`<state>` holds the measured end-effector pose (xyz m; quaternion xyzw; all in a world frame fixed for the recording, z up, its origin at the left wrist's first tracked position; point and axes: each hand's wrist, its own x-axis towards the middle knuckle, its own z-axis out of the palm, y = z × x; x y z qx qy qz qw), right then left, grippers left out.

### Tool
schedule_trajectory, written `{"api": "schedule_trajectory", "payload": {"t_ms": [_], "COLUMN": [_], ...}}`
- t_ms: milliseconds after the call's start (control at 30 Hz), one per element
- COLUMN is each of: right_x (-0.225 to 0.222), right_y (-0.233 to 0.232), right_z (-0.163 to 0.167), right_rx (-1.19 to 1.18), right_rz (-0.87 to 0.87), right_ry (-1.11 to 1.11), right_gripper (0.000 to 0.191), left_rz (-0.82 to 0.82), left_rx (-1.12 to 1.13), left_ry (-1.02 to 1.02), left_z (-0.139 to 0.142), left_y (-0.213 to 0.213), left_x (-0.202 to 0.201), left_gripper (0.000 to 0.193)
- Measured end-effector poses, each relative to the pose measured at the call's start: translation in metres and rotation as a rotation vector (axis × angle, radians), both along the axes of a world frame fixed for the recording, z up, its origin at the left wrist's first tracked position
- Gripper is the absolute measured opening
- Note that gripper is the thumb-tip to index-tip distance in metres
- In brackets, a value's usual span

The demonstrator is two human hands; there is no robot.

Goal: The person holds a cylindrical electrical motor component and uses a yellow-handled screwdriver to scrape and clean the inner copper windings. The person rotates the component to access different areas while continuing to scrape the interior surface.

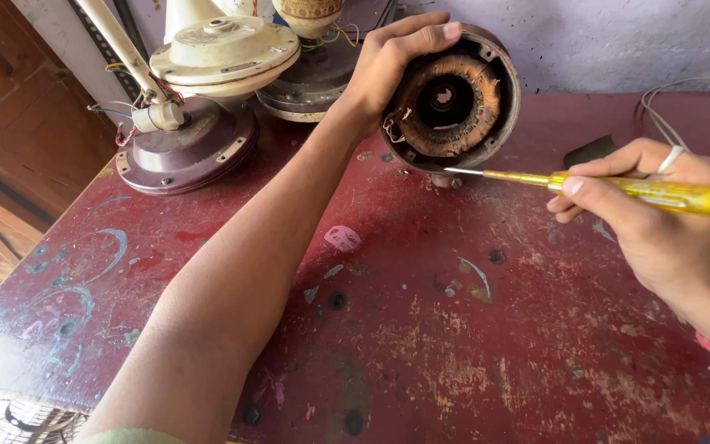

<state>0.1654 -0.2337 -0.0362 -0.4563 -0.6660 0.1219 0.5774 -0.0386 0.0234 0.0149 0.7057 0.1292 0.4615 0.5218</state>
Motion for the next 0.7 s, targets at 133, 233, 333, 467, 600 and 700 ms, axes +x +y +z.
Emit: {"api": "schedule_trajectory", "payload": {"t_ms": [133,233,333,467,600,700], "right_x": [-0.010,-0.014,-0.012,-0.009,-0.007,0.003], "right_y": [0.010,0.016,0.017,0.017,0.025,0.027], "right_z": [-0.003,-0.006,-0.007,-0.009,-0.011,-0.010], "right_rx": [0.021,0.039,0.041,0.081,0.056,0.054], "right_rz": [0.011,0.016,-0.021,-0.015,0.043,0.079], "right_ry": [-0.081,-0.081,-0.072,-0.074,-0.053,0.007], "right_gripper": [0.009,0.009,0.008,0.009,0.008,0.006], "left_rz": [-0.005,-0.022,-0.031,0.001,-0.031,-0.013], "left_rx": [0.008,0.019,0.008,0.002,0.009,-0.005], "left_ry": [-0.002,-0.014,-0.019,-0.009,-0.013,-0.005], "left_z": [0.001,0.000,0.001,0.002,0.002,0.002], "left_y": [0.000,-0.001,-0.002,-0.004,-0.005,-0.004], "left_x": [0.004,0.006,0.007,0.005,0.002,0.002], "left_gripper": [0.080,0.080,0.080,0.079,0.078,0.078]}}
